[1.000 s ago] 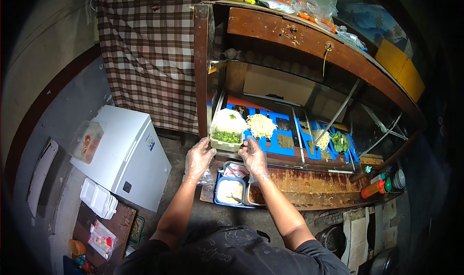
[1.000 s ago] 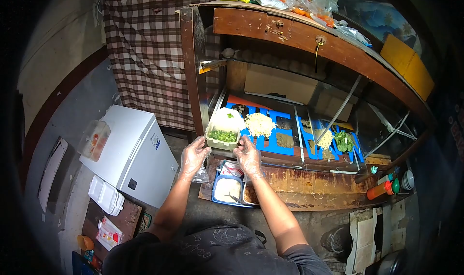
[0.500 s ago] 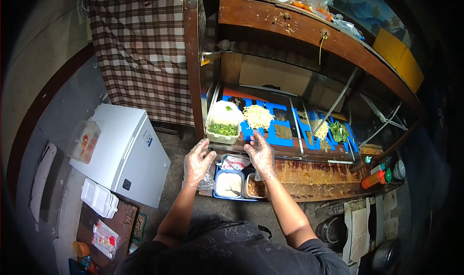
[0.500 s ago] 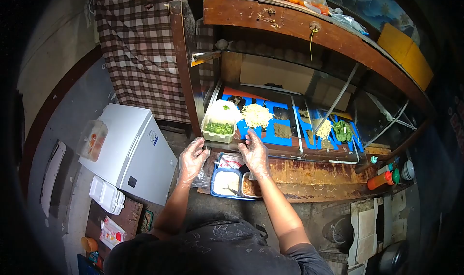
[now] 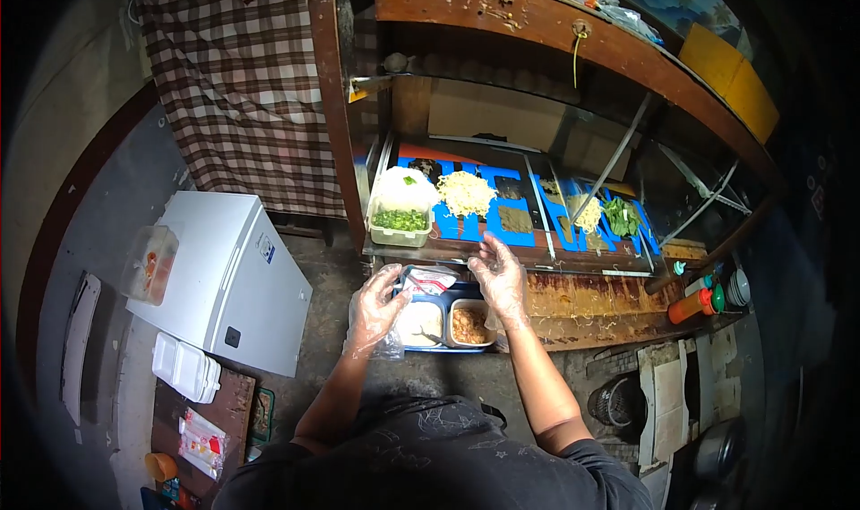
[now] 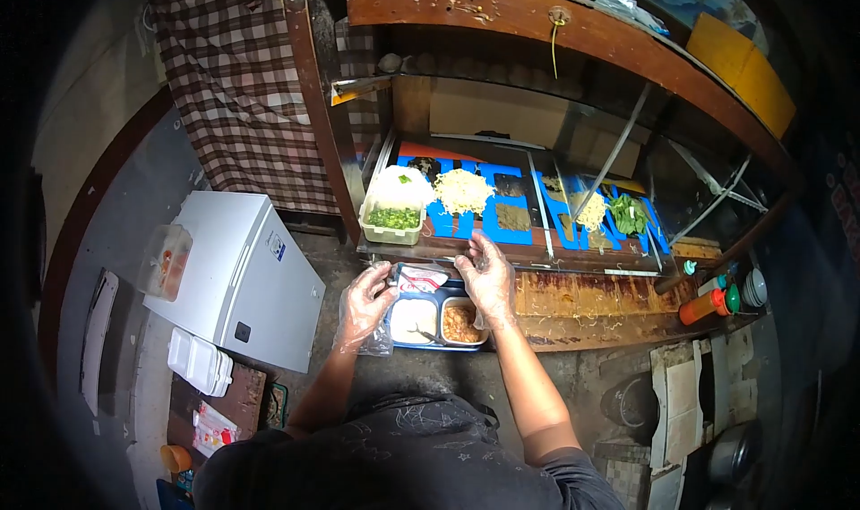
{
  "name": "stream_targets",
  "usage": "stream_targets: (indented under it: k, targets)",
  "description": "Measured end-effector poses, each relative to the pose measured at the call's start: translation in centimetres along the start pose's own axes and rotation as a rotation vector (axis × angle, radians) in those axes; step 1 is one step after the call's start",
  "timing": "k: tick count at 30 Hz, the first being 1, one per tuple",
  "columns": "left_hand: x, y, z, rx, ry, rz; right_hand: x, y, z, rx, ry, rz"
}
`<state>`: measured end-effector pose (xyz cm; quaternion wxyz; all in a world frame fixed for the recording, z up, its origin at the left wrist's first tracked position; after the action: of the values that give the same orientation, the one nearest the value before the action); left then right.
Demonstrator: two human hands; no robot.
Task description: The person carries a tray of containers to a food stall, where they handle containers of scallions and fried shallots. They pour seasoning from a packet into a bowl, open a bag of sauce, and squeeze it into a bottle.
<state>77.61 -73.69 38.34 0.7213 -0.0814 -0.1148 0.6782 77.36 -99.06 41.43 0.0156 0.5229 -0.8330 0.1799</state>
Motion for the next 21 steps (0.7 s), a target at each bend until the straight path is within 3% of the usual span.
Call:
stream_targets:
  k: [11, 14, 21]
  targets:
    - [-2.9, 2.2, 1.0, -0.003, -0.062, -0.222, 3.2, 2.7, 1.3, -0.105, 0.024, -0.023]
    - [-3.6, 2.8, 1.1, -0.042, -0.135, -0.265, 3.8, 3.8, 2.1, -0.053, 0.098, -0.037]
    - [-5.0, 3.6, 0.3, -0.088, -0.264, -0.382, 4.6, 6.1, 1.2, -0.202, 0.051, -0.142]
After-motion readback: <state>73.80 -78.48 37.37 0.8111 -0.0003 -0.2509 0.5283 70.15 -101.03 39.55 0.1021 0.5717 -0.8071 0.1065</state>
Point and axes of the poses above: each hand's wrist, its own y-axis away from the middle knuckle, its own x-axis out of the back of the hand, z = x × y, the point moved 5 cm from there along -y, towards the middle knuckle, and after that the axes turned 3 degrees about z, right-handed, at the moved point
